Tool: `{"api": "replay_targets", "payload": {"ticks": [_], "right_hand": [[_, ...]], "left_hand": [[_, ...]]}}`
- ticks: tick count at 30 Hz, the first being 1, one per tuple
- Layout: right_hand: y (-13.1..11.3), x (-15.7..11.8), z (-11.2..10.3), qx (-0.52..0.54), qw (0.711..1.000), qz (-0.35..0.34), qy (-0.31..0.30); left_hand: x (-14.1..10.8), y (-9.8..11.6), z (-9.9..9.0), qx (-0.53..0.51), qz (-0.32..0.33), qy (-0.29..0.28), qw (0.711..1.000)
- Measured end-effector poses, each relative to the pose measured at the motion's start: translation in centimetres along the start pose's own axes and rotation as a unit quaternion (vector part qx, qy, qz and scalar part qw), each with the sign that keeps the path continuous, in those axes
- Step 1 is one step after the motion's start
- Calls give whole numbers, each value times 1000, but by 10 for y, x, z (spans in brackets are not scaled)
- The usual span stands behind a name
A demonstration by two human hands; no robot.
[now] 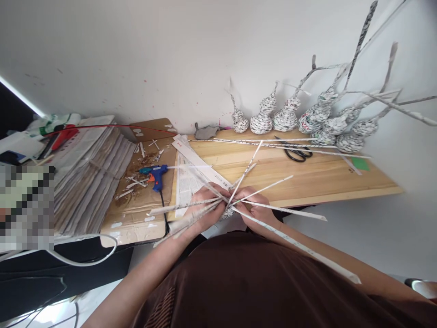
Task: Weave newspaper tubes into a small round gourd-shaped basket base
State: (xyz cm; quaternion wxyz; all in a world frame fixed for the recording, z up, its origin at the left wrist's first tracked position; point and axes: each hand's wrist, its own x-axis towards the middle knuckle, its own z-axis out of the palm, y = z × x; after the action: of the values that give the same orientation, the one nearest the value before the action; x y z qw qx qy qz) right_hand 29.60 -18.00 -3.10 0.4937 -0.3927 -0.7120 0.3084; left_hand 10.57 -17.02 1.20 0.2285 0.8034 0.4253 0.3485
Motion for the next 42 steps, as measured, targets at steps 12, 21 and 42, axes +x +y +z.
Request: {"api": "replay_targets", "payload": {"ticks": [12,21,42], "right_hand": [[5,-4,9,149,982,116,0],[5,17,-9,-21,977,210,23],[-2,53,-1,53,969,230,-74]], "left_hand": [[0,8,-1,42,-19,37,998],[-10,-4,7,56,-5,66,996],[-14,-9,12,53,46,99,993]]}}
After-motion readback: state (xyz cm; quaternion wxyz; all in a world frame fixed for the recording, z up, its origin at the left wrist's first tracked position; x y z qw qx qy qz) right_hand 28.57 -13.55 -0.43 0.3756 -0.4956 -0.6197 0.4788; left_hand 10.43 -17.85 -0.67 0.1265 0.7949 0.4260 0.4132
